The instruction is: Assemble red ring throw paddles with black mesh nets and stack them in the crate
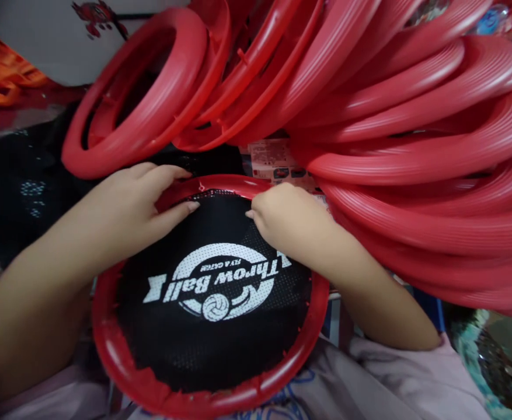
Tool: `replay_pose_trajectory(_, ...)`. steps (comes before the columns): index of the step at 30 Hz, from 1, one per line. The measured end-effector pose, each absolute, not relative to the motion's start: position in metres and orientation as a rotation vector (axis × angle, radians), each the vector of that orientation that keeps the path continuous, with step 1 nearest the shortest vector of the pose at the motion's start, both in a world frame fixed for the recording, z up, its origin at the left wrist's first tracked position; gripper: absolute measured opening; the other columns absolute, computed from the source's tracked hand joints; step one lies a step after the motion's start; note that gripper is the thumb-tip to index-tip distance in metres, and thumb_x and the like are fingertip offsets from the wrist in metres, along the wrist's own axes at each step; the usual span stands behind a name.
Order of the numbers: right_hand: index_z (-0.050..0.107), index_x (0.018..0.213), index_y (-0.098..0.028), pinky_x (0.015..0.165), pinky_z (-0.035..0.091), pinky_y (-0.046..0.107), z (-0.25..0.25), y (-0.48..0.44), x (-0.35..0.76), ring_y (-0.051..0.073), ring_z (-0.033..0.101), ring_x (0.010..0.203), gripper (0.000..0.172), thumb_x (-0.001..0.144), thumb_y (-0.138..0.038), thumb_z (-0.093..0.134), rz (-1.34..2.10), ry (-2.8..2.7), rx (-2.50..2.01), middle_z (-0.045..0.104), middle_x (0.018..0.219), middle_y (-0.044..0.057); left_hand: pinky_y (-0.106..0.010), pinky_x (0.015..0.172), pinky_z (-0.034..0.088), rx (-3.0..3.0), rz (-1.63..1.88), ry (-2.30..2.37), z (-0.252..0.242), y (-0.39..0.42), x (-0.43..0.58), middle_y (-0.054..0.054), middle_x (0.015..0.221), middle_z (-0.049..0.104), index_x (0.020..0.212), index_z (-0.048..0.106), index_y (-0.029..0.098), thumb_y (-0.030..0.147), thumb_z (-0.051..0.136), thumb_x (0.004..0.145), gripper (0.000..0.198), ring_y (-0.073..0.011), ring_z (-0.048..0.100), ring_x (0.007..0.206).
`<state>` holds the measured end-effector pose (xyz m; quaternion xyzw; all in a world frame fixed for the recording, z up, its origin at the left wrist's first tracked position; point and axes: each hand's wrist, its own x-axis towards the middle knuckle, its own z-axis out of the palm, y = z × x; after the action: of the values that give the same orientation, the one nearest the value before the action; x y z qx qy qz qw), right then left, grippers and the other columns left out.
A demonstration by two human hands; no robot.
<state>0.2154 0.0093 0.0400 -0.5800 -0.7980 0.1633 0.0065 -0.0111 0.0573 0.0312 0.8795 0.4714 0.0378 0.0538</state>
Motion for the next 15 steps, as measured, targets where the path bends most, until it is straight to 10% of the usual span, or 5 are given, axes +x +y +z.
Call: replay_pose_trajectory(15, 0.068, 0.079, -0.013, 0.047, 0.025, 0.03, 0.026, 0.0, 0.197, 0.023, 0.067, 0.063, 0.022, 0.091, -0.016, 0.05, 0.069, -2.727, -1.868, 0.071, 0.077, 0.011, -0.032, 0.082, 0.051, 2.46, 0.479, 0.923, 0.015, 0.074, 0.016, -0.004, 0.085, 0.073, 0.081, 0.074, 0.016, 0.023, 0.057, 0.083, 0.018, -0.0172, 0.066, 0.08)
